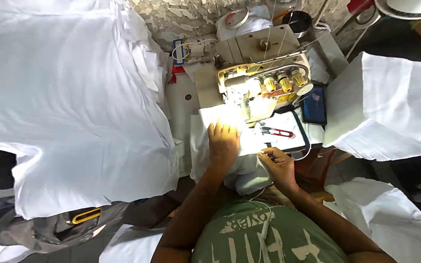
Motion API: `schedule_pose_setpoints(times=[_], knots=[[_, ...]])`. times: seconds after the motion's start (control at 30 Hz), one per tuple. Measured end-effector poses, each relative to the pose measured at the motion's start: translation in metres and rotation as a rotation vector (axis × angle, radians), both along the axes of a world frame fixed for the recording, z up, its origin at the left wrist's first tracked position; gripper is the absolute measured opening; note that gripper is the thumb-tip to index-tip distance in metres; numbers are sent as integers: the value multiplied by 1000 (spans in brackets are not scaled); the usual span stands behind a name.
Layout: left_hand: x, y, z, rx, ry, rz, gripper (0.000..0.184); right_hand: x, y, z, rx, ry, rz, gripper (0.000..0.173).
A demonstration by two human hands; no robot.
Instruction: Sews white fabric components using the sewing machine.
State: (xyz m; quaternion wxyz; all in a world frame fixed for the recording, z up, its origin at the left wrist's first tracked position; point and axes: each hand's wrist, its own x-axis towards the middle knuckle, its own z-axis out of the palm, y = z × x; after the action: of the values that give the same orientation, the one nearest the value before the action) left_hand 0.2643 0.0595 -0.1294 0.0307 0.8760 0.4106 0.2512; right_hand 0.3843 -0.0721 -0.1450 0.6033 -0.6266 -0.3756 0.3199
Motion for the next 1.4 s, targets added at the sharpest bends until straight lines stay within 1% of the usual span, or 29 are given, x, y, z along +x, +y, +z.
schedule_pose_setpoints(times=[0.07,0.17,0.27,0.43,0.5,0.57,0.67,0.9,1.0,1.1,1.17,1.2,1.27,1.3,1.33,1.37,1.4], knots=[[-3,11,-3,-6,0,1,28,-4,7,1,-9,2,6,4],[-11,39,-1,-139,-47,-52,33,-9,22,3,-19,-25,34,6],[-19,71,12,-280,-78,-152,37,-10,39,6,-23,-45,62,8],[-20,115,13,-296,-85,-260,26,-8,66,9,-5,-154,45,13],[-20,128,17,-328,-75,-289,26,-7,80,10,18,-165,21,11],[-19,140,21,-346,-56,-278,29,-6,98,6,52,-121,-19,9],[-16,156,23,-367,-53,-269,32,-5,116,3,70,-87,-62,12],[-13,173,31,-427,-31,-219,37,0,132,0,144,-236,-116,16],[-13,178,28,-427,-51,-214,35,-1,134,1,160,-294,-129,17],[-12,180,31,-414,19,-183,39,0,134,-1,162,-285,-125,17],[-15,174,31,-326,16,-129,40,3,133,1,111,-260,-100,17],[-21,163,29,-263,-36,-116,40,5,131,3,78,-216,-78,16],[-44,120,22,-175,-195,-111,38,9,122,9,7,-68,-20,16],[-61,86,18,-191,-265,-120,38,11,115,11,-35,28,16,17],[-83,46,11,-254,-308,-134,38,15,105,14,-99,131,63,18],[-106,5,-2,-353,-331,-154,38,19,95,17,-155,223,115,18],[-130,-33,-21,-489,-342,-163,37,23,85,17,-197,313,168,15]])
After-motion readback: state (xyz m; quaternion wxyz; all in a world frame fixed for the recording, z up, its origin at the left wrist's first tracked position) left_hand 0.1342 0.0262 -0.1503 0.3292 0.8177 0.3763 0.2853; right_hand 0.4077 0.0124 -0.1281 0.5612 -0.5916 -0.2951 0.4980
